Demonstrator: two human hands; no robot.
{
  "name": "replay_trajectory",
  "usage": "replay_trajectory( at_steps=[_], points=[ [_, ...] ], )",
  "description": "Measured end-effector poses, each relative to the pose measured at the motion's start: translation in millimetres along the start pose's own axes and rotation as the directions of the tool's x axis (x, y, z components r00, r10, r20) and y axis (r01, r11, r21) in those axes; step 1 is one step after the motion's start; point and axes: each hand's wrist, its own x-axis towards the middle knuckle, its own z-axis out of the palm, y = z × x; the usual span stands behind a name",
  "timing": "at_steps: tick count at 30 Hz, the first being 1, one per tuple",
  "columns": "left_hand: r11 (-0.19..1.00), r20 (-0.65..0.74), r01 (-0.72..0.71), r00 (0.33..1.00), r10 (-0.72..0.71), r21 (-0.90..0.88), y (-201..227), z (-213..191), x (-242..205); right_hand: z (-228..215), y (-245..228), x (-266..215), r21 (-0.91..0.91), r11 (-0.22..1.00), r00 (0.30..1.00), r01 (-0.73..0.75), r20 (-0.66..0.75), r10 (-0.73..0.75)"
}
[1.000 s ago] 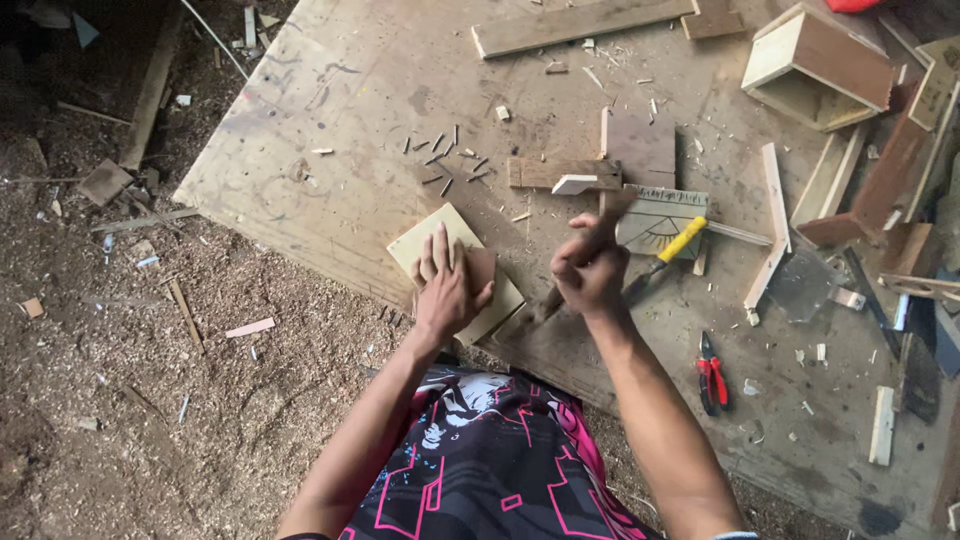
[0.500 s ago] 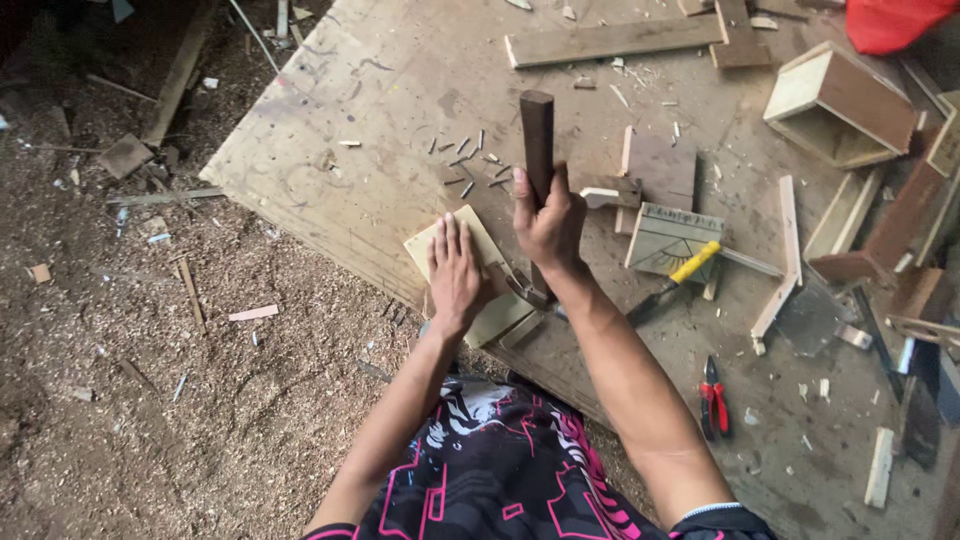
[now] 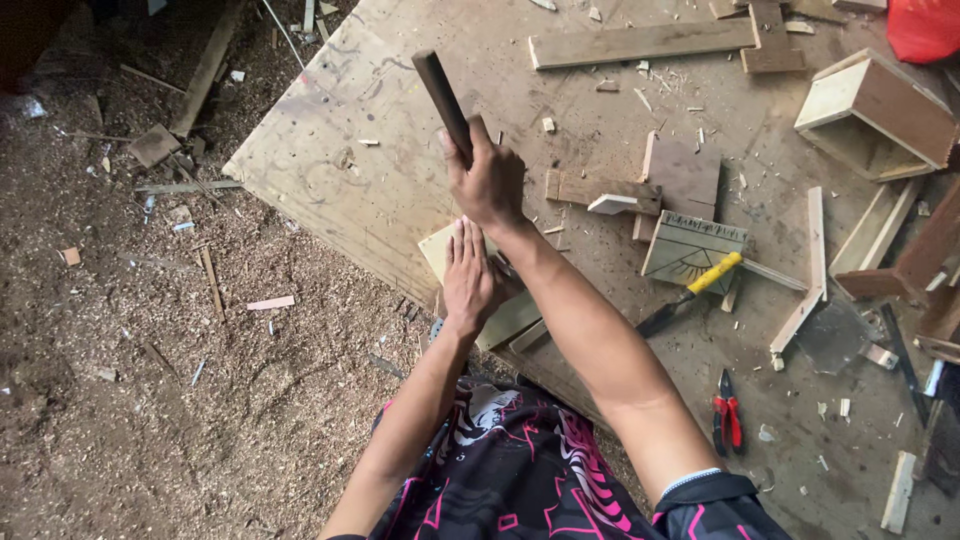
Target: The person repeatedly hammers nails into a small wooden box on a workbench. They pick up nails from the table, position them on the box, and strike them with a hammer. The box remains on the workbench throughout the clip.
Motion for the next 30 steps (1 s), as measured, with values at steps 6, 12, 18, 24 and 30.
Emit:
replay_trajectory(
  at_steps=[6, 12, 18, 24, 30],
  points=[
    [0.997, 0.0, 0.041, 0.999, -0.041, -0.061, 3.7, -11.6, 0.9, 4.4, 23.6, -9.2, 0.268, 0.936, 0.961, -0.229, 0.214, 0.174],
    [0.99, 0.075, 0.11, 0.992, -0.104, -0.084, 20.7, -37.4, 10.3, -142.6, 80.9, -123.9, 0.944, 0.315, 0.921, -0.099, -0.033, 0.388],
    [0.996, 0.099, 0.092, 0.991, -0.089, -0.022, 23.3, -39.2, 11.7, -160.6, 87.2, -145.6, 0.912, 0.376, 0.954, -0.162, 0.048, 0.295],
    [0.979, 0.116, 0.173, 0.976, -0.185, 0.106, 16.1, -23.1, 16.2, -109.8, 26.0, -89.2, 0.429, 0.898, 0.995, -0.102, 0.066, 0.081],
    [0.988, 0.015, 0.066, 0.998, -0.069, 0.141, 1.5, -11.9, 12.3, -77.7, 45.3, -85.8, 0.56, 0.816, 0.969, -0.141, 0.246, -0.001]
  ],
)
